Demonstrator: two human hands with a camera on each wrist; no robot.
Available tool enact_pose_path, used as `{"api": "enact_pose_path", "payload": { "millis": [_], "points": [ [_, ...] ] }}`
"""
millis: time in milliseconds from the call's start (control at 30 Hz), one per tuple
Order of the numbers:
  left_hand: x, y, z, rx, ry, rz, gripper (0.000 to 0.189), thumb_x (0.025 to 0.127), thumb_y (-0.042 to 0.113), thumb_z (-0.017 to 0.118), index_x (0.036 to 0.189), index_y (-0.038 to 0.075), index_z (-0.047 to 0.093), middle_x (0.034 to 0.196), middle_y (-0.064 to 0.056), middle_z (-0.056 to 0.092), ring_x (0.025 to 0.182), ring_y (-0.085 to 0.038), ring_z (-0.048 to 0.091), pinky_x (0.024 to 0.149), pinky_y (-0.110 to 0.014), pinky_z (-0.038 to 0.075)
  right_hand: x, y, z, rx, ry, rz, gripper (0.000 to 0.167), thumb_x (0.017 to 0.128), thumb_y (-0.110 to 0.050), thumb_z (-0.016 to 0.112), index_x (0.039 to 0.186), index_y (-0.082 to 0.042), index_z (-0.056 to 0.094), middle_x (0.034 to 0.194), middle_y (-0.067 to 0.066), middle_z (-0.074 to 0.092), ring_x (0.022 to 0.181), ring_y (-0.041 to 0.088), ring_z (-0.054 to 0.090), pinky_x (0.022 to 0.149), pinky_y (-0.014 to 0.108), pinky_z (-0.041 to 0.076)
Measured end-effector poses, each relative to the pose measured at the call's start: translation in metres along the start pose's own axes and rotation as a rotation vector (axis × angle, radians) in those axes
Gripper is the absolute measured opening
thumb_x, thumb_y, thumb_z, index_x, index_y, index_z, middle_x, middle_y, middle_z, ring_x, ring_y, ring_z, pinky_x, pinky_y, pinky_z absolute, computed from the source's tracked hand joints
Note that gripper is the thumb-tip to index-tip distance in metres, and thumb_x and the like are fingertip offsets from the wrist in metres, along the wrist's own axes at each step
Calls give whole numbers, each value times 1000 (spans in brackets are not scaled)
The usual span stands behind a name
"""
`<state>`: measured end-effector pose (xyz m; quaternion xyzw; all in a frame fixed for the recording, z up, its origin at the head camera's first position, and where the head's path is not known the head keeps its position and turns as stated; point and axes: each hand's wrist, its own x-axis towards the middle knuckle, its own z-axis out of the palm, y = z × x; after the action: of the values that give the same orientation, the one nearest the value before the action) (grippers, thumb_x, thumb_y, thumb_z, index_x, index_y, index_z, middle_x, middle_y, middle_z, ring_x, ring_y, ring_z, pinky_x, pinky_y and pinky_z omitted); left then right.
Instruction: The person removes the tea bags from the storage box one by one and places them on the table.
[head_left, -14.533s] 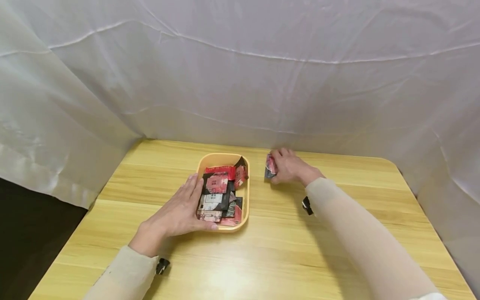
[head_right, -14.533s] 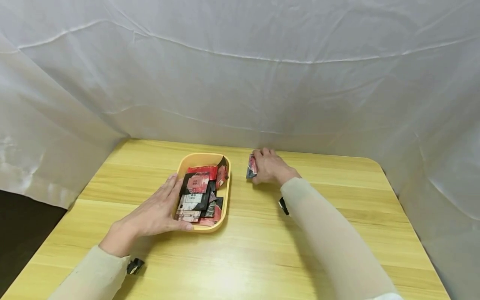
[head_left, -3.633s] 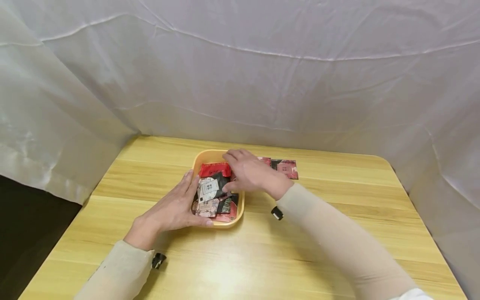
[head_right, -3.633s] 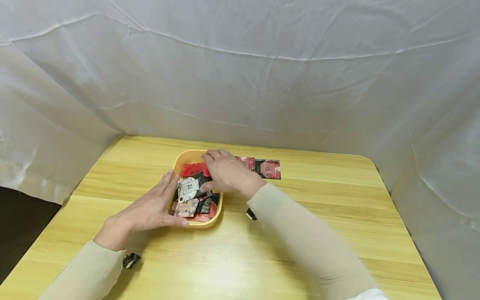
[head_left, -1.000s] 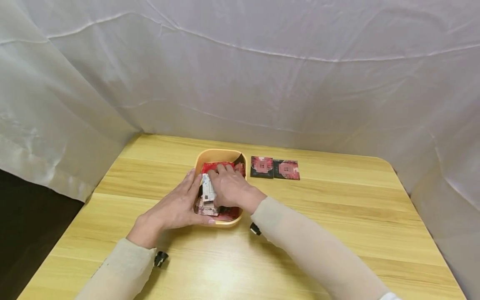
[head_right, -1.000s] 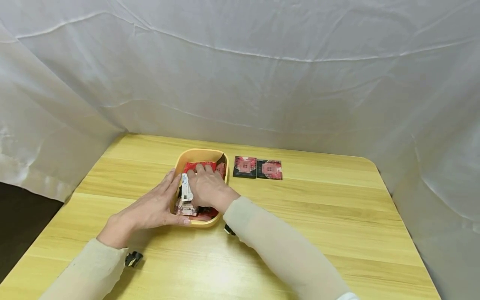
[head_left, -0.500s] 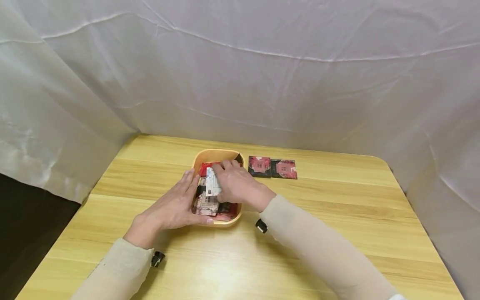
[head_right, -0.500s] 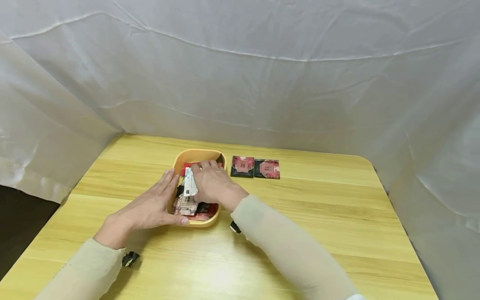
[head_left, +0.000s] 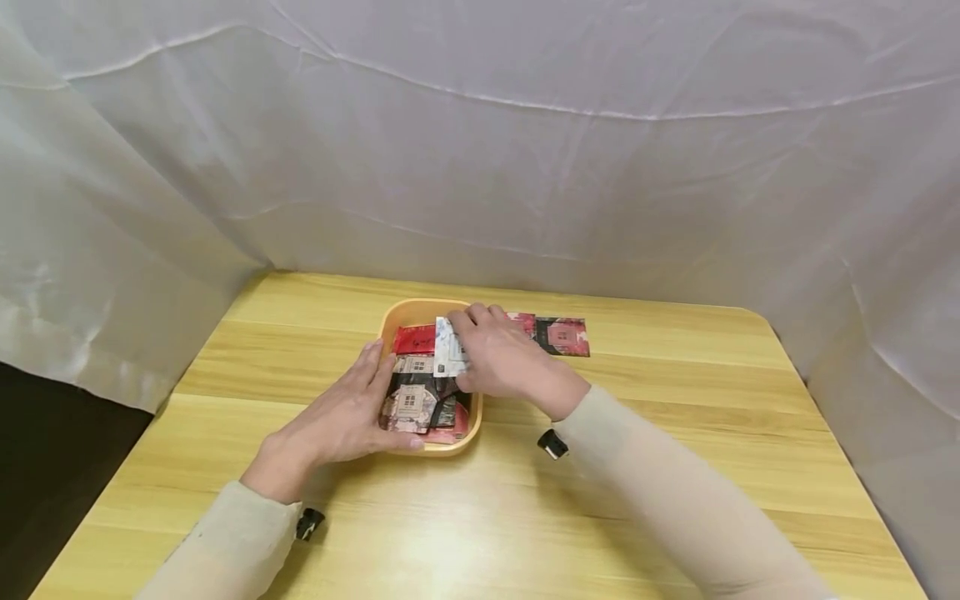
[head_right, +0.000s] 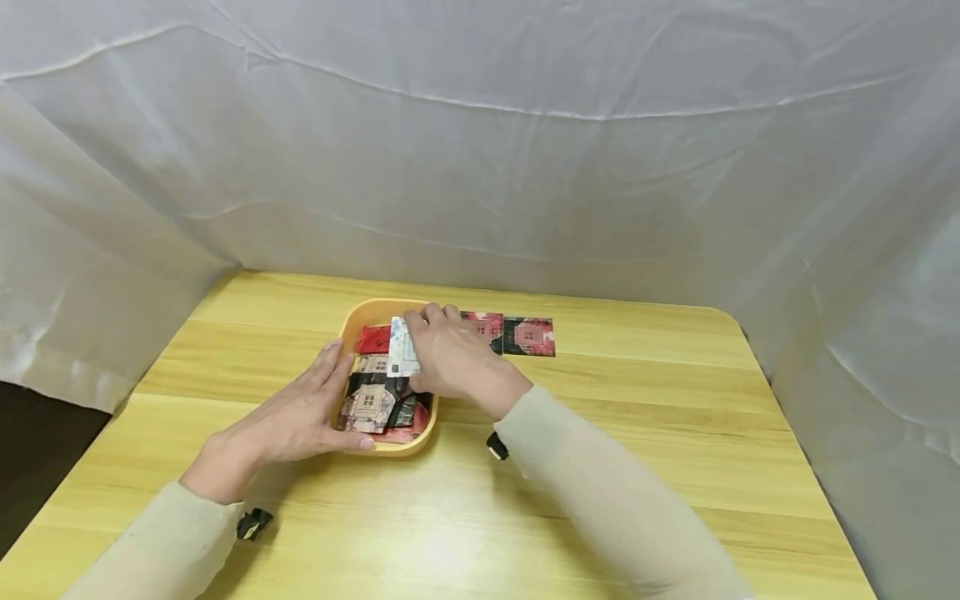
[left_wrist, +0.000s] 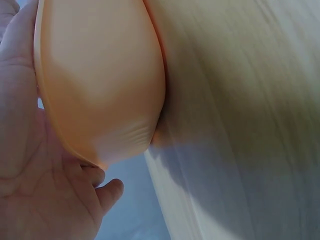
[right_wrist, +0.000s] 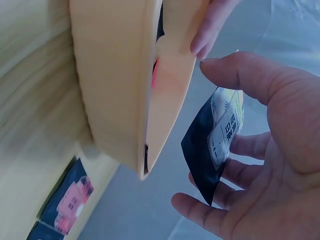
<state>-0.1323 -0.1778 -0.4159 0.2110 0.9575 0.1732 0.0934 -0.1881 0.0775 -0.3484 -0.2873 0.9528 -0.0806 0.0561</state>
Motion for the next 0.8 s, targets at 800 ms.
{"api": "enact_pose_path", "payload": {
  "millis": [800],
  "points": [
    [-5, -1, -3, 88, 8, -4, 140, 78, 92, 60, 166, -6, 12, 175, -28, 1, 163, -44, 5, 130, -57, 17, -43, 76, -5, 33, 41, 83, 91, 82, -25, 87, 157, 0, 42, 149, 25, 52, 133, 43, 51, 114, 58, 46]
  ]
}}
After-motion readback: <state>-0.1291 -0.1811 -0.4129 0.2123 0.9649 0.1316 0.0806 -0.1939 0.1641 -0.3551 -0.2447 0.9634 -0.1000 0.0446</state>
